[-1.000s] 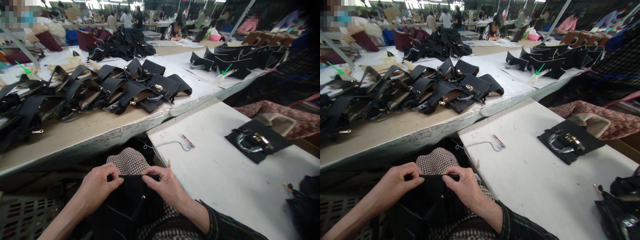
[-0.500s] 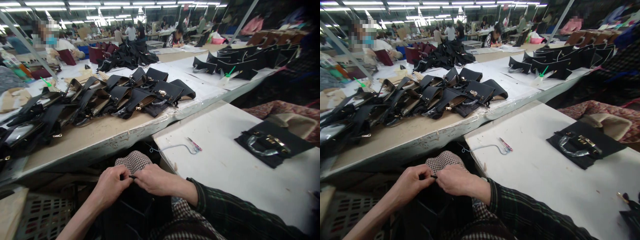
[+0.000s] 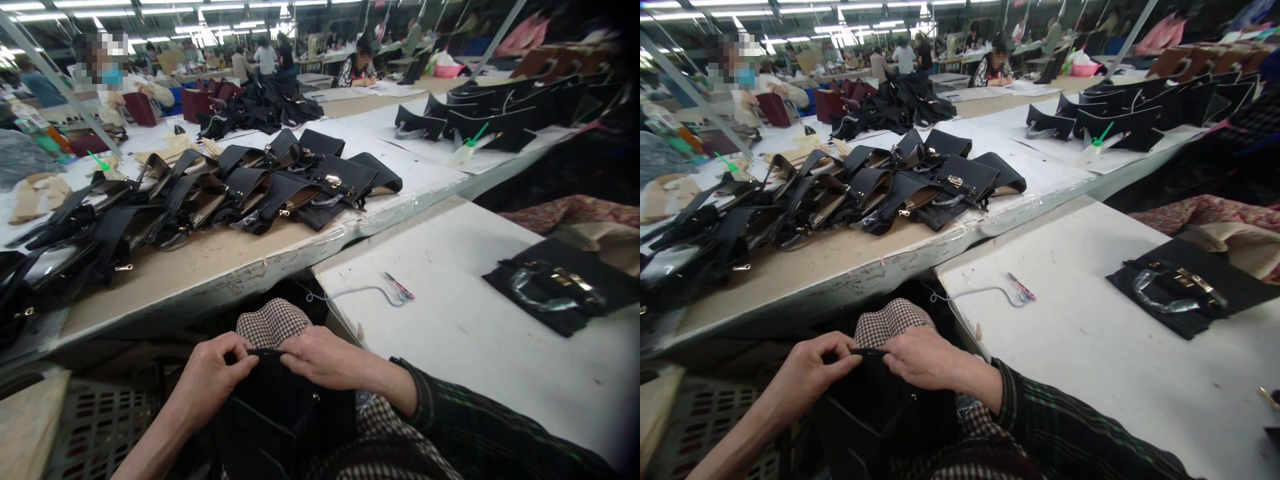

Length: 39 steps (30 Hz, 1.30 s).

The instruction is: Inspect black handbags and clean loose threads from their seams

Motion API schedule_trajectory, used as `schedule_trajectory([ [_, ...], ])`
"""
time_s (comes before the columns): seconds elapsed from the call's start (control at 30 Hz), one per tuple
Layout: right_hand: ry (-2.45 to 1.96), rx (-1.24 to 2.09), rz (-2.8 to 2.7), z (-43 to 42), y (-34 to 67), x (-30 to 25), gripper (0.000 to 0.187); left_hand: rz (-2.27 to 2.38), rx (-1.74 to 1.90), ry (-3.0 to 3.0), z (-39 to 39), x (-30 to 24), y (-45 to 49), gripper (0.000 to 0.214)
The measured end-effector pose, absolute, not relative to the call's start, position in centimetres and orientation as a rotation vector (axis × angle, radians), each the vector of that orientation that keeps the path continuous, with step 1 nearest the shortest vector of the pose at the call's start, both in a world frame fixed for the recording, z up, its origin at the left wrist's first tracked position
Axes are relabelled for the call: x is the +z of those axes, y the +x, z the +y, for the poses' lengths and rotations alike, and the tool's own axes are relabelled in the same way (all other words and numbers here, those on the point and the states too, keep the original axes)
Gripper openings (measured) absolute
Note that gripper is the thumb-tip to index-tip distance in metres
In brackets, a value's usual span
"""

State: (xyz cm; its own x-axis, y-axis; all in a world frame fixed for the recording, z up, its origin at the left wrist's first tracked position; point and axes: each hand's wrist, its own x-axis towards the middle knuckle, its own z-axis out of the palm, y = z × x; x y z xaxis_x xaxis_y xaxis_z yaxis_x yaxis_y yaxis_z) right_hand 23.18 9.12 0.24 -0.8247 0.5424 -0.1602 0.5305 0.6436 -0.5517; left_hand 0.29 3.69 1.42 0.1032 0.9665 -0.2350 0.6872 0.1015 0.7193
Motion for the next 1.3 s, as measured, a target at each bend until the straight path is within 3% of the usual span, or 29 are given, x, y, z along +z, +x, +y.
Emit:
schedule_trajectory([
  [0.53,-0.837,1.064,-2.781,9.4,23.8,0.5,0.03,1.646,0.451,1.685,3.5,2.3,0.7,0.025],
  [0.73,-0.754,1.117,-2.779,9.5,23.8,0.9,0.024,1.621,0.583,1.528,3.3,1.5,1.3,0.026],
  [0.97,-0.865,1.069,-2.805,9.5,20.6,0.2,0.03,1.557,0.688,1.471,3.3,1.1,2.0,0.019],
  [1.3,-0.918,1.374,-2.766,10.2,25.4,0.4,0.017,1.537,0.624,1.408,3.0,1.1,1.1,0.02],
])
